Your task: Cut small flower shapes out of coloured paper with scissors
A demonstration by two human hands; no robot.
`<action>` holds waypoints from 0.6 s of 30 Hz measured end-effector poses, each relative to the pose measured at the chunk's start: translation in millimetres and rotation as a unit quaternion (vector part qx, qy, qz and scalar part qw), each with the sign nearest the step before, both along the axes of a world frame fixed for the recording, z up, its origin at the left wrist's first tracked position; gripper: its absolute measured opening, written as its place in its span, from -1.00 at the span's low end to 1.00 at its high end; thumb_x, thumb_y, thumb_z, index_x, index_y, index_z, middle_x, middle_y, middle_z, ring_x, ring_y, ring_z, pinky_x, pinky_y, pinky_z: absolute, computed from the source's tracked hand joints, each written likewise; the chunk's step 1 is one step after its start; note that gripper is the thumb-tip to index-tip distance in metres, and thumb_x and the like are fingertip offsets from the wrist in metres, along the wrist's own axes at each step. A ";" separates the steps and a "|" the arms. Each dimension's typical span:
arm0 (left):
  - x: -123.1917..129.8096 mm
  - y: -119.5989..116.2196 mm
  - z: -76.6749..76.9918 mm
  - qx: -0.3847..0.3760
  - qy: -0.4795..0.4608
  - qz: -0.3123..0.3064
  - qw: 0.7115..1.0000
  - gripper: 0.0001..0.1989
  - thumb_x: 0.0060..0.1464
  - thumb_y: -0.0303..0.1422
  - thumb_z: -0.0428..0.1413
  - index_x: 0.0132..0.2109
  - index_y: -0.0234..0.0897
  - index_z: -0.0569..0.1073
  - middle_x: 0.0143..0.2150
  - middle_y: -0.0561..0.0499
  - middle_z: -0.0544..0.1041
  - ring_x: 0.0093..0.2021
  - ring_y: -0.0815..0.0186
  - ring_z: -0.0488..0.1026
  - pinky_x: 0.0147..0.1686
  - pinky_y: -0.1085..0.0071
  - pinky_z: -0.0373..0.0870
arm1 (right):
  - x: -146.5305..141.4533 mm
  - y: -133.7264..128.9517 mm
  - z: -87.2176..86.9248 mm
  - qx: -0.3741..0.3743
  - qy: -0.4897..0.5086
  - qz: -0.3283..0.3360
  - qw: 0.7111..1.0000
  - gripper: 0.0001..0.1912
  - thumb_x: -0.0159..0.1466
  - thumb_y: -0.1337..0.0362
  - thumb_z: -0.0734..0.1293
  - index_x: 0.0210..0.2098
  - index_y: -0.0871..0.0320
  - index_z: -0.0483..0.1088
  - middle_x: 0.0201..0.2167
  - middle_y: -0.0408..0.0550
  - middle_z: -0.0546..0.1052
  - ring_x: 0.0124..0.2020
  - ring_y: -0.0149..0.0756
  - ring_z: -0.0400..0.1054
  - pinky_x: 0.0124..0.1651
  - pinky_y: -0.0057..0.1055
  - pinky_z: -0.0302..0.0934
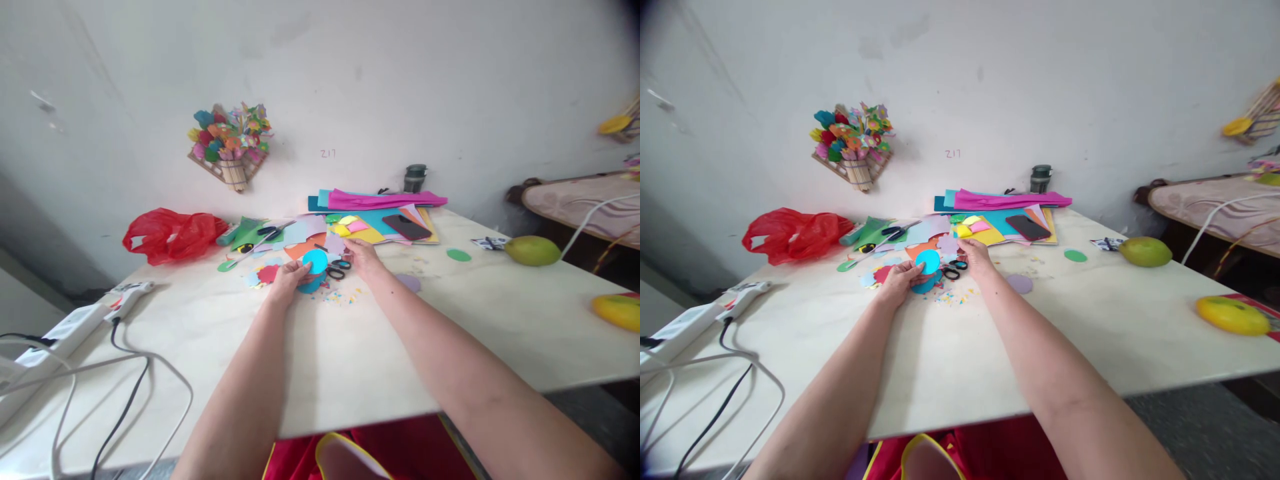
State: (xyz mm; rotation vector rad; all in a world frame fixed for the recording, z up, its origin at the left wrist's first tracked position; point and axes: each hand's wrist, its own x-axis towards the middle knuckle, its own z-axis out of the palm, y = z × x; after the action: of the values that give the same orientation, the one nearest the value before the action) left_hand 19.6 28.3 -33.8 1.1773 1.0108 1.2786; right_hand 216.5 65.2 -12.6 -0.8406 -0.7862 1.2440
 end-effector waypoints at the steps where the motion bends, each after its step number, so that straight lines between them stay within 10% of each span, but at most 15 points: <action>1: 0.0 -0.4 0.4 -0.001 0.001 -0.001 1.000 -0.45 -0.43 -0.02 0.48 -0.45 -0.27 0.40 -0.48 -0.02 0.58 -0.33 0.13 0.63 -0.30 0.33 0.49 | 0.3 0.2 0.5 -0.001 0.004 0.000 1.000 -0.67 -0.17 0.19 0.59 -0.56 0.16 0.40 -0.64 -0.19 0.42 -0.55 -0.42 0.29 -0.53 -0.49 0.19; 18: -1.0 -1.7 0.1 -0.014 0.019 -0.017 1.000 -0.52 -0.26 -0.01 0.44 -0.41 -0.29 0.46 -0.42 -0.15 0.64 -0.22 0.00 0.65 -0.15 0.20 0.53 | -6.7 -1.7 -1.1 0.029 -0.024 0.038 0.999 -0.64 -0.13 0.10 0.55 -0.50 0.15 0.39 -0.58 -0.19 0.41 -0.52 -0.38 0.29 -0.51 -0.44 0.19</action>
State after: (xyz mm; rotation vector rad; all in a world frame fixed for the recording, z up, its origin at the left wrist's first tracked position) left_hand 18.6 26.6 -33.7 1.1958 1.0298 1.2153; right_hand 209.8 63.5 -13.7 -0.8021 -0.8952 1.2671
